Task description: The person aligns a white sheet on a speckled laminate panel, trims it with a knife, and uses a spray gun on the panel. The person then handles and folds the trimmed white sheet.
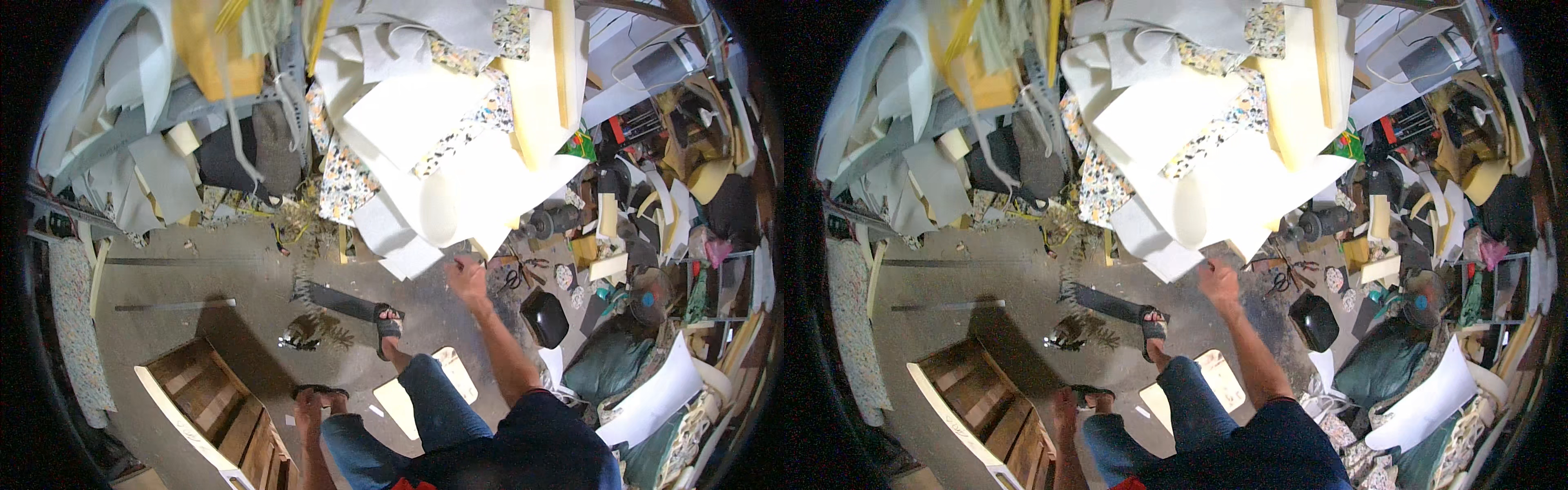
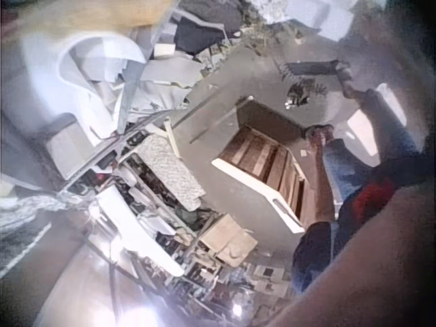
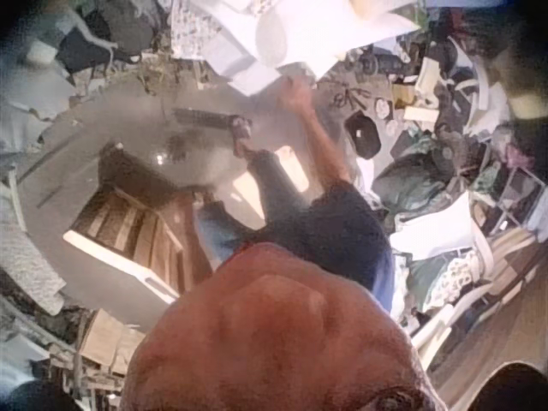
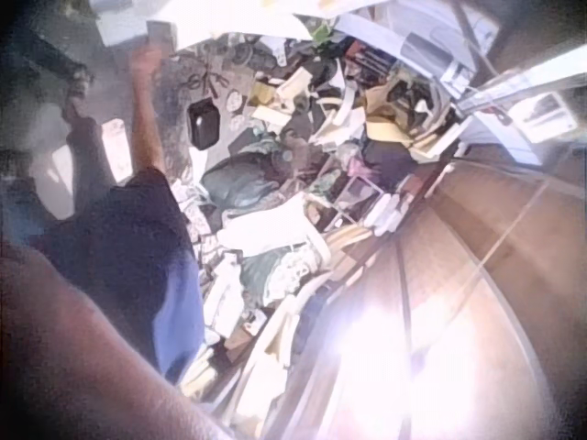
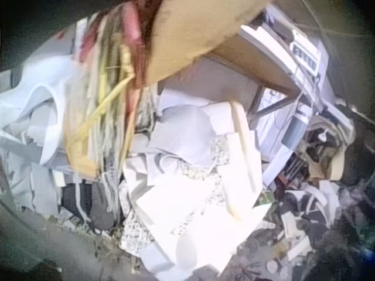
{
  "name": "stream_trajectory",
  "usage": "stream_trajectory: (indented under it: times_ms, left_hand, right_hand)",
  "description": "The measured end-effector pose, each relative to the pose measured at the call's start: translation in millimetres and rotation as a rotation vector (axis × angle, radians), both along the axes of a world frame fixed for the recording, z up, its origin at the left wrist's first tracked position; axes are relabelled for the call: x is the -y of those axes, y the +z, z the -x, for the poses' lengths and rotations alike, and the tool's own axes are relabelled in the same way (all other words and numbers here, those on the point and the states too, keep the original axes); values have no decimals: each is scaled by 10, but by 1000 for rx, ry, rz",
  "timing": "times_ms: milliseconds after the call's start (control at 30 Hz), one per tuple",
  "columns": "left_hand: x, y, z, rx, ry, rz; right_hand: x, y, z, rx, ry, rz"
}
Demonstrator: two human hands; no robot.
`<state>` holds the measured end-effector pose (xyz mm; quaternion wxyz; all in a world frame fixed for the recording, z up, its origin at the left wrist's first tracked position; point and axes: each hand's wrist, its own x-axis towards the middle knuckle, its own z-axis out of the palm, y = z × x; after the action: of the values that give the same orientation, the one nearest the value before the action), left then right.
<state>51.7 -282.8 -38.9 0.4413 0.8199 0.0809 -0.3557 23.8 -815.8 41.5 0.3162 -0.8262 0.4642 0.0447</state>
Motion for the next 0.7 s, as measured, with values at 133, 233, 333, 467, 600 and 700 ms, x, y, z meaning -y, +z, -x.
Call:
stream_trajectory:
  times_ms: [133,233,333,467,600,700]
  left_hand:
    - [840,116,67,147,-140,11]
    - [1245,81,65,190,-231,-35]
    - [1459,105,50,374,-409,-113]
    - [1637,290,-101,210,-125,-66]
    - [1749,477,-322,140,-77,-55]
    - [1780,505,-401,153,-21,34]
  right_hand:
    - [800,1143,-1135,493,211,696]
    - [1526,1734,-2310,733,349,1002]
    - [1925,2042,-3213,516,212,1174]
    - [2365,2330,-3576,34,304,733]
    - [2633,2446,-3515,74,435,623]
    - [2551,2337,-3506,51,358,775]
